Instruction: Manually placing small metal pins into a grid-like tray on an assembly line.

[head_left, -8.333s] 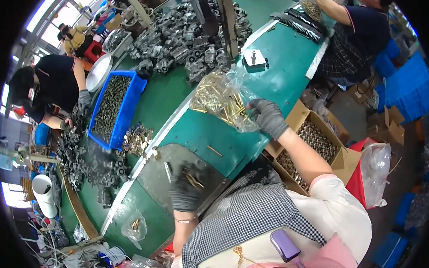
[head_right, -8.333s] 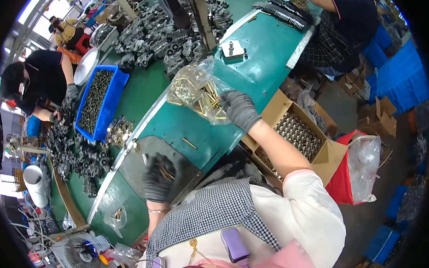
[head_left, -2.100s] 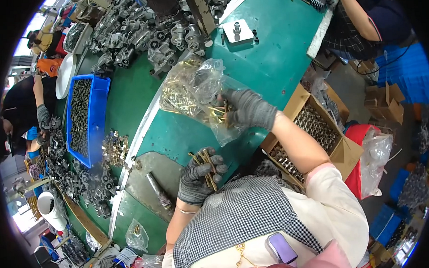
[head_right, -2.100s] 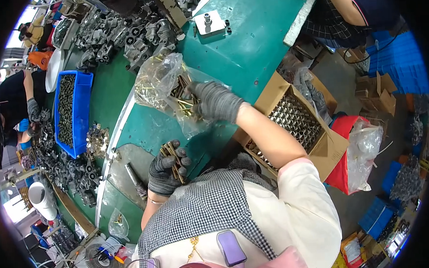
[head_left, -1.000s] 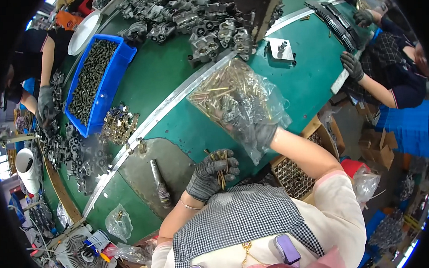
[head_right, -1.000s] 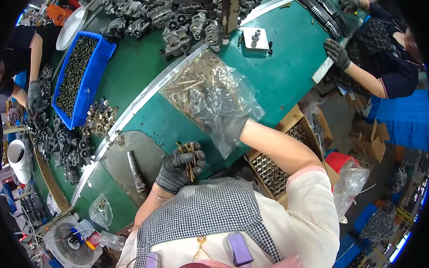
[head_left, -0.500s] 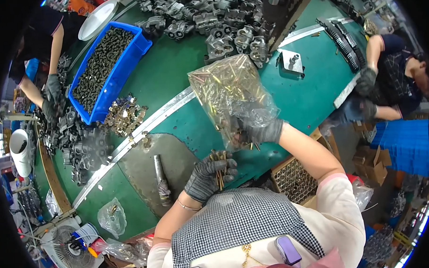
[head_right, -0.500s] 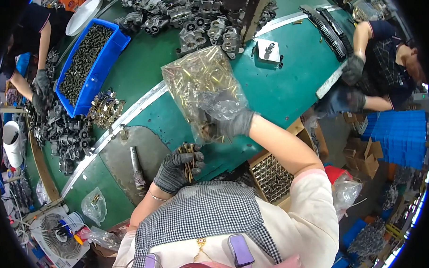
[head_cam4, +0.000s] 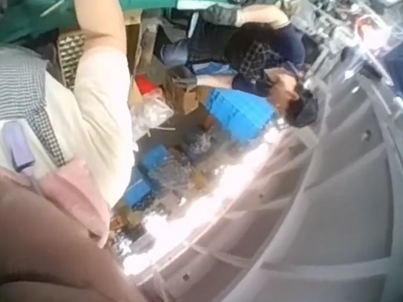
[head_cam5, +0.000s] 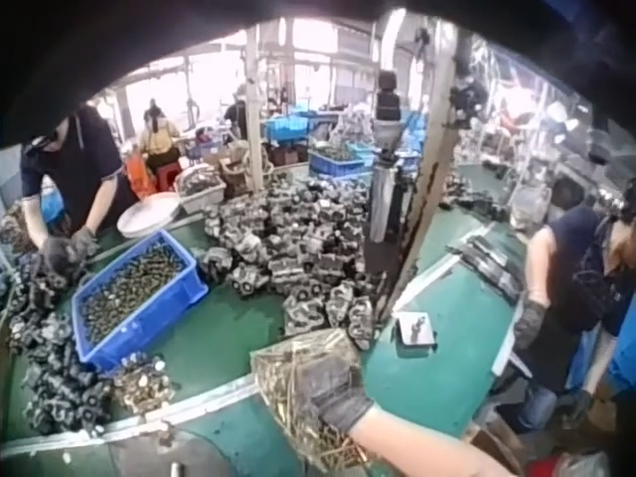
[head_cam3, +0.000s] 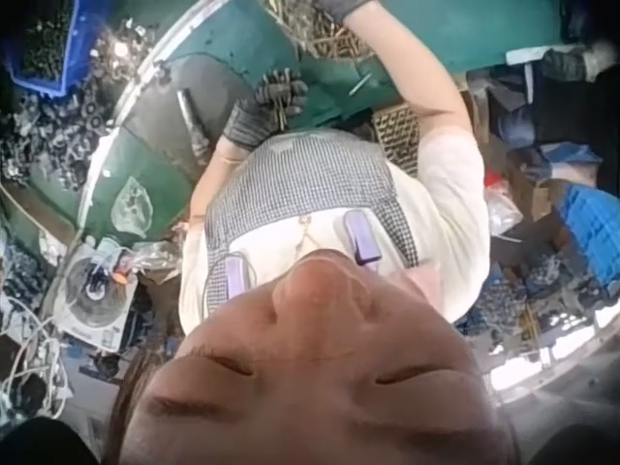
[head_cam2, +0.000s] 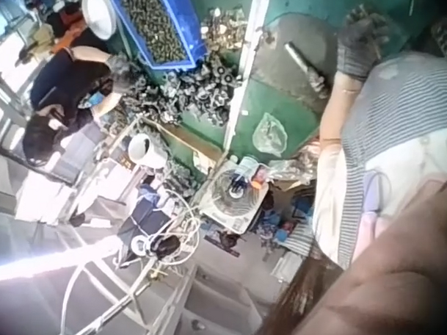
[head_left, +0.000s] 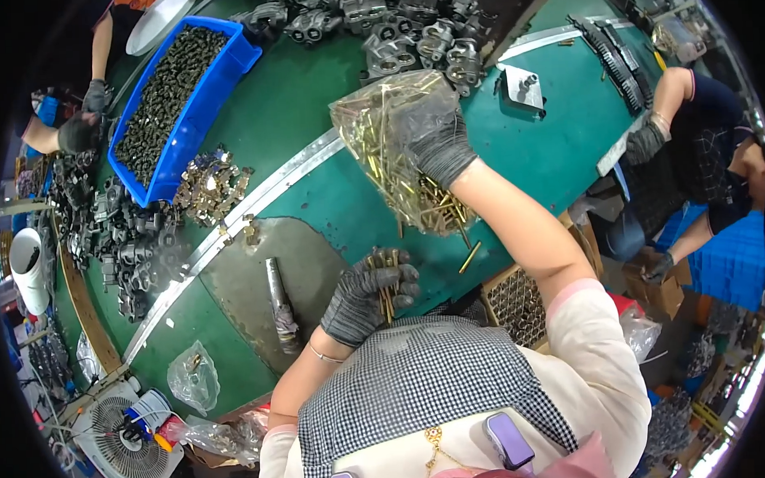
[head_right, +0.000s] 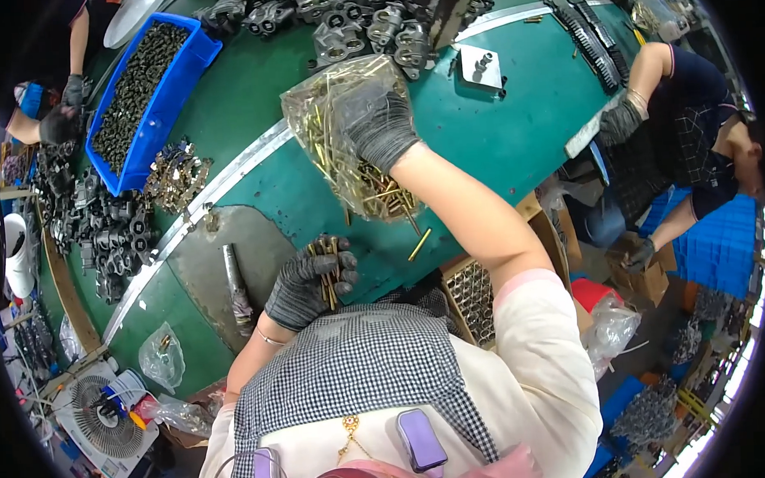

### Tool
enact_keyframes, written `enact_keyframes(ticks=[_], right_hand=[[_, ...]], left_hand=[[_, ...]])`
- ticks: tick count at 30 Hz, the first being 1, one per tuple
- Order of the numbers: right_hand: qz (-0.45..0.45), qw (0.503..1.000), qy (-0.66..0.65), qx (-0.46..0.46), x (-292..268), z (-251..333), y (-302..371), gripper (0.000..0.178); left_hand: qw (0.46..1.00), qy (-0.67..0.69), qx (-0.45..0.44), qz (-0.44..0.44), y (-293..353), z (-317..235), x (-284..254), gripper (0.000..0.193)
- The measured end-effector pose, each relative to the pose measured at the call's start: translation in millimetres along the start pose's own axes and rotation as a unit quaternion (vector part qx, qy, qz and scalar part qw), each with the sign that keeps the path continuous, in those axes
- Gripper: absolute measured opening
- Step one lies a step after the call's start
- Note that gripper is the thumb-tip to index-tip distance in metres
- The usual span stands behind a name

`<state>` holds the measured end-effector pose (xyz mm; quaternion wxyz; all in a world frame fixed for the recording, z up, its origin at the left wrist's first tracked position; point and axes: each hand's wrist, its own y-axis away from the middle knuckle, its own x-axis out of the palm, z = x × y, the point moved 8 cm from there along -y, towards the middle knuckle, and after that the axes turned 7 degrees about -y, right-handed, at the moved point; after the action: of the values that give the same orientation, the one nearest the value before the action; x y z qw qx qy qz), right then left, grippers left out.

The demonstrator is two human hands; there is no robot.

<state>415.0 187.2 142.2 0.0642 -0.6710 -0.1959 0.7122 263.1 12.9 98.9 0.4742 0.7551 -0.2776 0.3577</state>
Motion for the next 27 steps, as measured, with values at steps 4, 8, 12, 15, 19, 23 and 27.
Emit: enact_keyframes(ticks=[4,8,12,15,19,23,27], right_hand=[[0.065,0.993,-0.083,0.048,9,1,5,0.026],[0.14,0.984,-0.103,0.051,-9,15,5,0.027],[-0.001,0.994,-0.097,-0.045,-25,18,11,0.021],[0.084,0.984,-0.128,-0.086,-33,9,31,0.018],[-0.007,0.941,-0.337,-0.027,-90,-9,69,0.019],[0.134,0.673,-0.674,0.273,-83,-16,122,0.017],[0.284,0.542,-0.706,0.358,-65,9,154,0.018]], left_hand=[[1.0,-0.019,-0.013,-0.012,-2,5,1,0.034],[1.0,-0.018,-0.023,0.012,-2,15,7,0.033],[0.999,-0.041,-0.029,-0.003,-2,16,11,0.032],[0.999,-0.034,-0.023,-0.01,2,15,9,0.033],[0.999,-0.027,-0.016,-0.023,2,20,1,0.036],[0.998,0.022,-0.012,0.058,-11,24,22,0.044],[0.994,0.001,-0.025,0.104,-11,21,45,0.046]])
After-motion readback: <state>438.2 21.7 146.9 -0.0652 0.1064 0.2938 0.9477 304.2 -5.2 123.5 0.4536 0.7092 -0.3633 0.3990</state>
